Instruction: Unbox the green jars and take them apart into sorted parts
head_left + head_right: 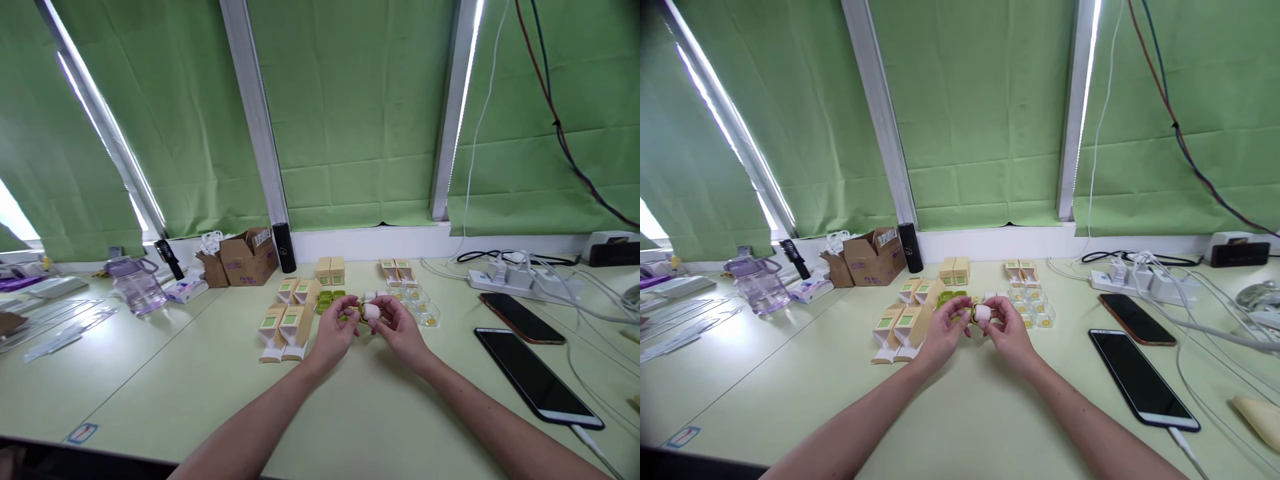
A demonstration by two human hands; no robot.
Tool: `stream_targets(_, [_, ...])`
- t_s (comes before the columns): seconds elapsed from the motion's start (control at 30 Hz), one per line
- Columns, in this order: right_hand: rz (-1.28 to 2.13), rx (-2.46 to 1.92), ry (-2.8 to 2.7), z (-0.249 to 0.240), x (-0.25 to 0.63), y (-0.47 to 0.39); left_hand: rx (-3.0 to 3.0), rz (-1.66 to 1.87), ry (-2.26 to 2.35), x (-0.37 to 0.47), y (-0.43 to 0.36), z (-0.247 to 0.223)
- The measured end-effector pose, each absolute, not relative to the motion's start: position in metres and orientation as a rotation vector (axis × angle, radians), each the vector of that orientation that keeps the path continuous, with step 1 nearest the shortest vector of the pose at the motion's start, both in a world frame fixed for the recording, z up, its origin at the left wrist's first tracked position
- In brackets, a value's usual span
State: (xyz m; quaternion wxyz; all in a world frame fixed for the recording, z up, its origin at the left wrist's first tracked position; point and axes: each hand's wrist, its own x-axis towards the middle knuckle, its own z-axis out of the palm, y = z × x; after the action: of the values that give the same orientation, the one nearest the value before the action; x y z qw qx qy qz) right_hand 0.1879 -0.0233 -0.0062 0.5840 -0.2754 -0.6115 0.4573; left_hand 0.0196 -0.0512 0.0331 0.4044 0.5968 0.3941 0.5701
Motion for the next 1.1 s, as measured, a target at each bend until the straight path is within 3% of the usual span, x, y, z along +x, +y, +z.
stream_targets(0.4, [0.745, -0.79, -1.656, 0.003, 0.19, -0.031, 1.44, 1.36, 0.902, 0.021, -0.053, 0.03])
stream_targets(0.83, [-0.276, -0.809, -2.039, 0.005, 0.198, -0.034, 1.651, 1.432, 1.029, 0.02, -0.056, 0.026])
stream_targets(1.1, [-0.379, -0.813, -2.095, 0.006, 0.198, -0.034, 1.718, 1.467, 1.088, 0.02, -0.055, 0.02])
